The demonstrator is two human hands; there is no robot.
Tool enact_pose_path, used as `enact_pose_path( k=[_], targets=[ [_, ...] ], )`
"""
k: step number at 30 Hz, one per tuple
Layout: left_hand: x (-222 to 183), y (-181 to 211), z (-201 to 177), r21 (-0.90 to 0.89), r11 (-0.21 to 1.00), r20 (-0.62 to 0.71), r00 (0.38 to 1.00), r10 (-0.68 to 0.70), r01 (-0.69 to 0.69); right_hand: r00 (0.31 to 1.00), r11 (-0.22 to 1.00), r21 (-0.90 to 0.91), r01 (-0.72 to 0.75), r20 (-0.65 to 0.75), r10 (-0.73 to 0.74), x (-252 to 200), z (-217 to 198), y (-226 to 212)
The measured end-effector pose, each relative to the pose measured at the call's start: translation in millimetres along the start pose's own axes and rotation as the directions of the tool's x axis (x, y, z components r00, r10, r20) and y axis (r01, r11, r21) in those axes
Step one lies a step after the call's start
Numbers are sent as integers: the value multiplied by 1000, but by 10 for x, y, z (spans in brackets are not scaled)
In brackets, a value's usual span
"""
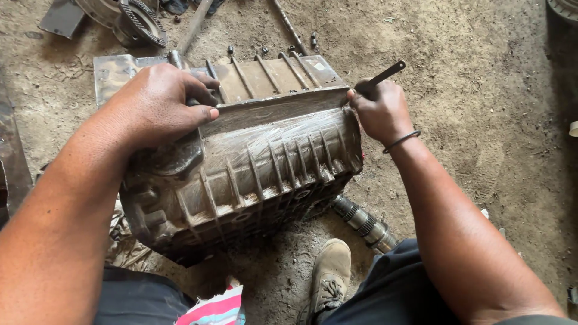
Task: The person uses a metal scraper to remove residue from the surface of a large metal engine casing. They hold the part steady with one hand and scrape along the edges and grooves with the other, occasionally repositioning the part to access different areas.
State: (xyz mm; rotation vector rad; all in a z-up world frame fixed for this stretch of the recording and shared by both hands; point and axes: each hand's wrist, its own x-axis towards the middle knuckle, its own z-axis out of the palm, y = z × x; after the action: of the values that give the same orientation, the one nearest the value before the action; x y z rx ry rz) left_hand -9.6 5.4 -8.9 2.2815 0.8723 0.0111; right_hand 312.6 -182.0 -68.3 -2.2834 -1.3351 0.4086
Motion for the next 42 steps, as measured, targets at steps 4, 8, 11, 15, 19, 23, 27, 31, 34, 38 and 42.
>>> enact_pose_path(
  k=[4,8,11,15,19,23,27,31,34,38,42],
  targets=[
    [15,-34,3,23,1000,-5,1000,3,-3,994,993,-37,111,9,-111,12,-30,53],
    [7,-16,21,33,999,-11,1000,13,-12,997,998,-24,61,-39,-62,-1,-43,166],
    [16,-7,-2,48,999,-12,1000,-3,3,979,985,3,170,-112,-168,16,-40,139],
    [18,-19,10,38,999,3,1000,-30,30,881,896,-108,432,-164,-444,-29,-55,105],
    [20,-1,3,53,998,-4,1000,-27,27,967,968,-59,242,93,-236,-17,-124,175],
    [27,-19,5,46,998,-10,999,33,-33,954,955,24,294,-69,-292,33,-140,255],
    [18,-37,13,34,999,-1,1000,-14,14,942,941,47,336,-37,-334,35,-88,210],
    [18,-8,6,34,999,11,999,-38,37,973,975,105,195,103,-205,28,-113,128],
    [19,-5,6,38,999,6,1000,-28,28,954,949,100,300,-56,-295,64,-195,97],
    [3,-39,16,33,999,-4,1000,-1,1,970,979,-23,200,145,-195,71,-256,73],
    [27,-7,-4,45,999,7,1000,2,-3,975,978,-79,195,124,-185,42,-234,14]
  ],
)
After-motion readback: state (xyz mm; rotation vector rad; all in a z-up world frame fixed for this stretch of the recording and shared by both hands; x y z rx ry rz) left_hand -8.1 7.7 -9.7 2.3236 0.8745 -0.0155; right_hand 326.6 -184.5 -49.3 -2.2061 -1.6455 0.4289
